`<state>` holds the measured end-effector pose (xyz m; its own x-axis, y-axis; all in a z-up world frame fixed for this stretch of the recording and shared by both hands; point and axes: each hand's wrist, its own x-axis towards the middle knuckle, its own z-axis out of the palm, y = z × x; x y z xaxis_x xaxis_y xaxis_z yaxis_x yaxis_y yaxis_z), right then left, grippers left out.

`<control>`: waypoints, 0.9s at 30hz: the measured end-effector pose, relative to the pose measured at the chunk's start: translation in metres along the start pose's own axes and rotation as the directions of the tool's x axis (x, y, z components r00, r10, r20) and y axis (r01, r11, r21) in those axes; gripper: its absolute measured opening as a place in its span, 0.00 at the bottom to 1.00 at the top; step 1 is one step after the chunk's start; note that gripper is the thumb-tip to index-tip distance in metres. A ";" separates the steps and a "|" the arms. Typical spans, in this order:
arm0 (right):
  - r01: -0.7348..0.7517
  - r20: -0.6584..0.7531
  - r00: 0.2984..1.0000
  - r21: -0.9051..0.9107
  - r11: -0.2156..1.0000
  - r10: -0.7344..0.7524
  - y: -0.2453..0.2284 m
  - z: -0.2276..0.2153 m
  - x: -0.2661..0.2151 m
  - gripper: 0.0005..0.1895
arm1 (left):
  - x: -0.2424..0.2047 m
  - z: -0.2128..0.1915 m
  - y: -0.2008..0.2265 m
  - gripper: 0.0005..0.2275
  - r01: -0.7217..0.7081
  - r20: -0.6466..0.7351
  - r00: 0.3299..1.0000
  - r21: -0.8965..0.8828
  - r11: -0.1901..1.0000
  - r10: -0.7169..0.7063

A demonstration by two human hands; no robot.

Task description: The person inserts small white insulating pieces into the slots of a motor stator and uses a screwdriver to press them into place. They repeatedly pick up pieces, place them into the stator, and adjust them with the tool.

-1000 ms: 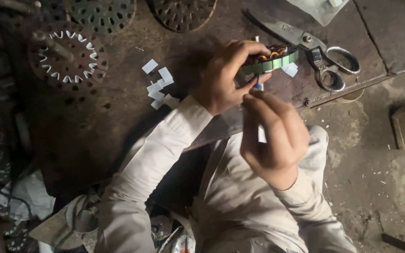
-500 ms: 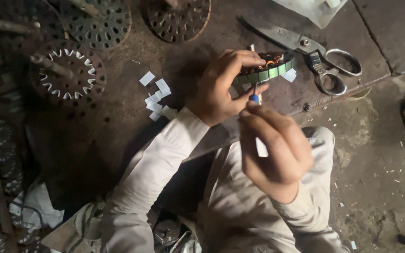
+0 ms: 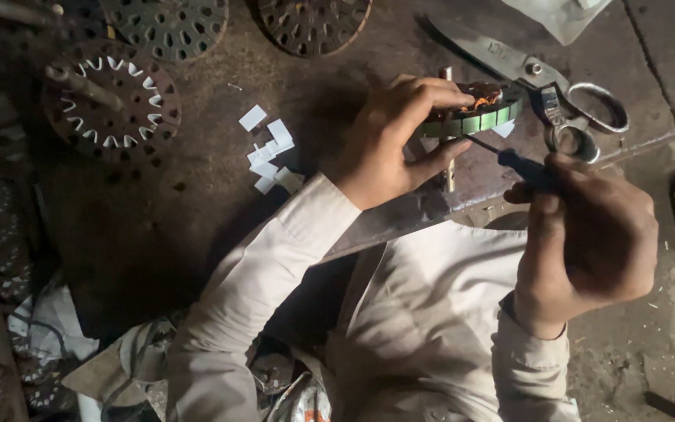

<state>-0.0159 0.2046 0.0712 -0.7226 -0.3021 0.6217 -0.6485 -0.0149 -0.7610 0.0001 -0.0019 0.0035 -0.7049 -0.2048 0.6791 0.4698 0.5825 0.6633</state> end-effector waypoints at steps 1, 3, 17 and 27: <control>0.019 -0.001 1.000 -0.023 1.000 -0.019 0.004 -0.002 -0.003 0.09 | -0.001 0.000 0.000 0.17 0.007 0.003 1.000 -0.009 1.000 -0.007; 0.052 0.005 0.999 -0.080 0.995 -0.052 0.011 -0.006 -0.007 0.09 | -0.001 -0.001 0.000 0.17 0.013 0.008 1.000 -0.024 1.000 -0.013; 0.055 -0.110 0.992 -0.078 0.995 -0.064 0.036 -0.026 0.002 0.15 | -0.006 0.000 0.002 0.19 0.101 0.000 0.995 -0.053 0.993 -0.101; -0.405 -0.042 0.889 0.397 0.824 0.456 0.057 -0.018 0.091 0.19 | -0.008 0.002 0.002 0.21 0.121 -0.004 0.993 0.000 0.993 -0.121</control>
<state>-0.1229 0.1935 0.0871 -0.9483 -0.2354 0.2129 -0.1473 -0.2680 -0.9521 0.0054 0.0025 -0.0019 -0.7545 -0.2772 0.5948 0.3806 0.5536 0.7408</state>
